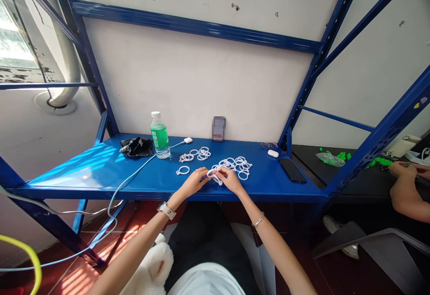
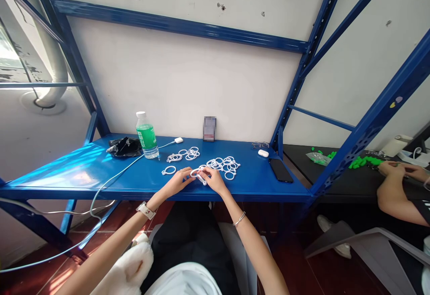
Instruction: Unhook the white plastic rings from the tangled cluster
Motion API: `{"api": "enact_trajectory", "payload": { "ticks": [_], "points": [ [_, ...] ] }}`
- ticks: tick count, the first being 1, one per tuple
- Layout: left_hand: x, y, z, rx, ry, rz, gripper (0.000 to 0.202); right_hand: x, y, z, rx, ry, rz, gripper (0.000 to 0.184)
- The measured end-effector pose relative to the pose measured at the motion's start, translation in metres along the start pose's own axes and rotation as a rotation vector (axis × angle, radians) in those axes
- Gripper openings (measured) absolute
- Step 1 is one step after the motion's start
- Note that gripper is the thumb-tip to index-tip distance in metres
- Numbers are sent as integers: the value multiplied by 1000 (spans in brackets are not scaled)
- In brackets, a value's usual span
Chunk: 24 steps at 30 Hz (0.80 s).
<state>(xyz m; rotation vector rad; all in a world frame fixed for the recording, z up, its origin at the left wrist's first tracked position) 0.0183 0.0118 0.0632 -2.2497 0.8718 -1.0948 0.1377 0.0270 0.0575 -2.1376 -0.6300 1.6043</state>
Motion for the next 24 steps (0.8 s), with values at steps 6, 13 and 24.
{"api": "enact_trajectory", "payload": {
  "ticks": [6,13,24],
  "points": [
    [2,-3,-4,18,-6,-51,30,0,1,3,-24,-47,26,32],
    [-34,-2,-27,122,279,-448,45,2,1,2,-15,-61,28,32],
    [-79,5,-99,461,51,-537,46,13,-2,-8,104,-50,86,29]
  ]
}}
Point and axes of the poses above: each hand's wrist, its own y-axis away from the middle knuckle, its own z-axis out of the palm, x = y × z, the point moved 9 cm from there along -y, towards the middle knuckle, and after that the axes turned 15 degrees about x, right-handed, at the moved point
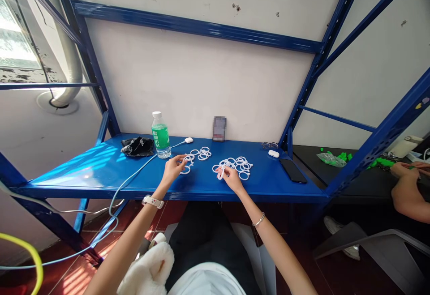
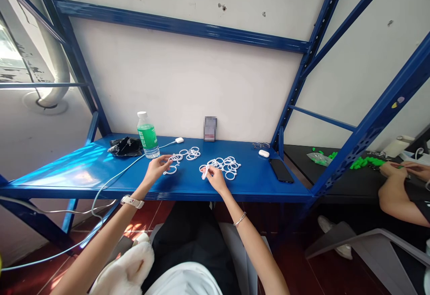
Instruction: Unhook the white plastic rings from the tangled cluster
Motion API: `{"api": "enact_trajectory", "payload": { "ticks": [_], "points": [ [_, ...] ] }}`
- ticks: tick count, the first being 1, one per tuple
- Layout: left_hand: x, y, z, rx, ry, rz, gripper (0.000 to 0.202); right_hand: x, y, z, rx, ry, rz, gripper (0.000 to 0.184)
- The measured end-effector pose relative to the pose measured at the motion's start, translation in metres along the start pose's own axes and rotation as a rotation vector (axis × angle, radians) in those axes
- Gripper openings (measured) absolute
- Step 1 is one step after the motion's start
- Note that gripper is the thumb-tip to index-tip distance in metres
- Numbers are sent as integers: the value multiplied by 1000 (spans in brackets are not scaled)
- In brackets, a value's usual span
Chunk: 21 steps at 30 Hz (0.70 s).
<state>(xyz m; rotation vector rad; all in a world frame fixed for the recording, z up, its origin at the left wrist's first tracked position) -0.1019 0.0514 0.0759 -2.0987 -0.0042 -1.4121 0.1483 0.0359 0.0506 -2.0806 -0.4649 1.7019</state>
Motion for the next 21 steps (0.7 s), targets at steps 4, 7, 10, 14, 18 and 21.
{"api": "enact_trajectory", "payload": {
  "ticks": [4,7,10,14,18,21],
  "points": [
    [5,-5,-12,113,-181,149,39,7,-2,-3,35,3,22,32],
    [22,-1,-14,171,-250,265,35,5,-2,-4,36,17,18,33],
    [46,14,4,46,-169,340,34,0,-1,-6,52,62,9,35],
    [71,50,44,-211,-64,363,38,-3,0,-6,58,90,-18,38],
    [80,78,74,-352,21,355,39,-1,1,0,3,52,-25,38],
    [74,81,79,-358,67,319,43,-2,2,5,-41,62,-33,36]
  ]
}}
Point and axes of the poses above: each hand's wrist, its own y-axis away from the middle knuckle, its own z-axis out of the palm, x = y × z, the point moved 9 cm from there along -y, towards the middle knuckle, and after that the axes turned 15 degrees about x, right-handed, at the moved point
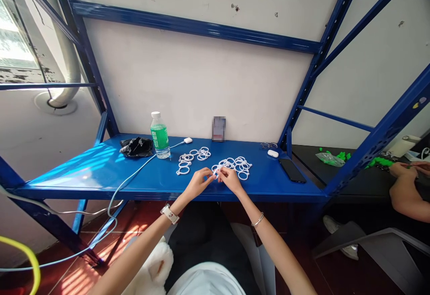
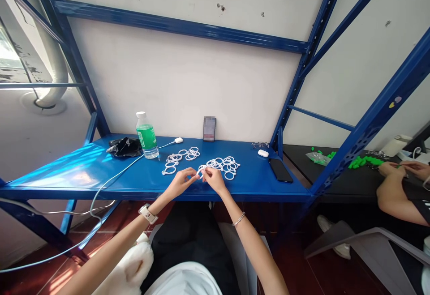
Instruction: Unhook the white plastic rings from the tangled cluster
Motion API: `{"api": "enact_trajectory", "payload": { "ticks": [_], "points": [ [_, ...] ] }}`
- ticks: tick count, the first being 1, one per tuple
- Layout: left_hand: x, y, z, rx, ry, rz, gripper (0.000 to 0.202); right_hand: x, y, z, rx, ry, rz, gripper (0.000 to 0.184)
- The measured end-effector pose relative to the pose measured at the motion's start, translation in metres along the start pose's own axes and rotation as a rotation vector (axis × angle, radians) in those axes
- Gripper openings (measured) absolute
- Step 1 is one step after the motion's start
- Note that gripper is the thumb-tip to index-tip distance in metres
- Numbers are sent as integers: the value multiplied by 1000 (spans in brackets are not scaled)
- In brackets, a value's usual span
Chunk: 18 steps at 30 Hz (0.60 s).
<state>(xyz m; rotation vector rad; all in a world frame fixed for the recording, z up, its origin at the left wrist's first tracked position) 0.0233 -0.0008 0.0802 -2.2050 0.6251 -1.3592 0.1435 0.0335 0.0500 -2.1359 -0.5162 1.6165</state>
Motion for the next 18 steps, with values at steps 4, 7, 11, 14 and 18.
{"api": "enact_trajectory", "payload": {
  "ticks": [4,7,11,14,18],
  "points": [
    [-20,-2,-2,-30,148,-135,46,-7,0,-1,13,6,-32,30],
    [-31,-3,0,-81,282,-216,47,-14,1,-3,19,-50,-49,33],
    [-41,-2,3,-96,428,-332,48,-21,3,0,-44,-107,-69,33],
    [-44,2,7,-114,511,-407,47,-21,2,1,-46,-96,-79,28],
    [-44,5,10,-131,588,-450,46,-16,1,-1,-20,-65,-76,26]
  ]
}}
Point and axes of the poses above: each hand's wrist, its own y-axis away from the middle knuckle, its own z-axis out of the palm, x = y × z, the point moved 9 cm from there along -y, towards the middle knuckle, and after that the axes turned 15 degrees about x, right-handed, at the moved point
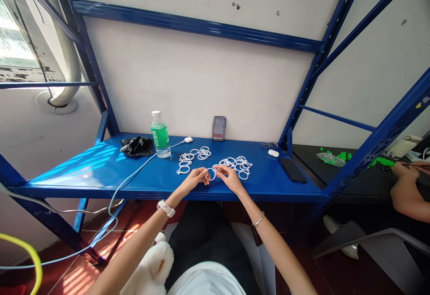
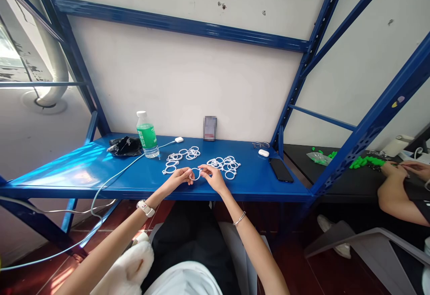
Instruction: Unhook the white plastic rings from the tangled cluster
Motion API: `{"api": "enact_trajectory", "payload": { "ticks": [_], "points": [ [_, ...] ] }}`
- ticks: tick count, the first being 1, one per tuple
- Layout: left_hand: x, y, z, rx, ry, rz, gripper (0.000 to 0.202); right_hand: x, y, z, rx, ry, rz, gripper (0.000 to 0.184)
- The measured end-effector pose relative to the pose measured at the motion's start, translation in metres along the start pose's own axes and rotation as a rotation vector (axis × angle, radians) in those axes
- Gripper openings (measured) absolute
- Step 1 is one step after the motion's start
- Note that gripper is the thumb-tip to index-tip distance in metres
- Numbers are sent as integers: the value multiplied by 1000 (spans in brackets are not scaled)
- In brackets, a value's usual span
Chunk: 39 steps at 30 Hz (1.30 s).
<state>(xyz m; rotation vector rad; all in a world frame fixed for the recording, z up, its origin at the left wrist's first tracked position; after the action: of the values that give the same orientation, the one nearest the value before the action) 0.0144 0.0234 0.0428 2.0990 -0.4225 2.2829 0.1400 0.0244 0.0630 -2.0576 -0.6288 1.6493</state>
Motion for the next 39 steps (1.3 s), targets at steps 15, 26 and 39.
{"api": "enact_trajectory", "payload": {
  "ticks": [15,26,39],
  "points": [
    [0,0,1,83,-277,190,62,8,-3,-10,118,60,21,23],
    [0,-1,-7,160,-385,254,59,2,-2,-7,93,40,-9,22],
    [6,3,-4,146,-373,293,53,-1,-1,-10,120,63,-27,20]
  ]
}}
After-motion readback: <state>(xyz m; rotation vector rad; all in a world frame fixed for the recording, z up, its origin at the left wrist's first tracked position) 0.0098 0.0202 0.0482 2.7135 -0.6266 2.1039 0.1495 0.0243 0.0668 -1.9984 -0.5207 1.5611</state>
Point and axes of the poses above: each hand's wrist, its own y-axis away from the middle knuckle, its own z-axis out of the palm, x = y × z, the point moved 9 cm from there along -y, towards the middle knuckle, and after that the axes turned 15 degrees about x, right-handed, at the moved point
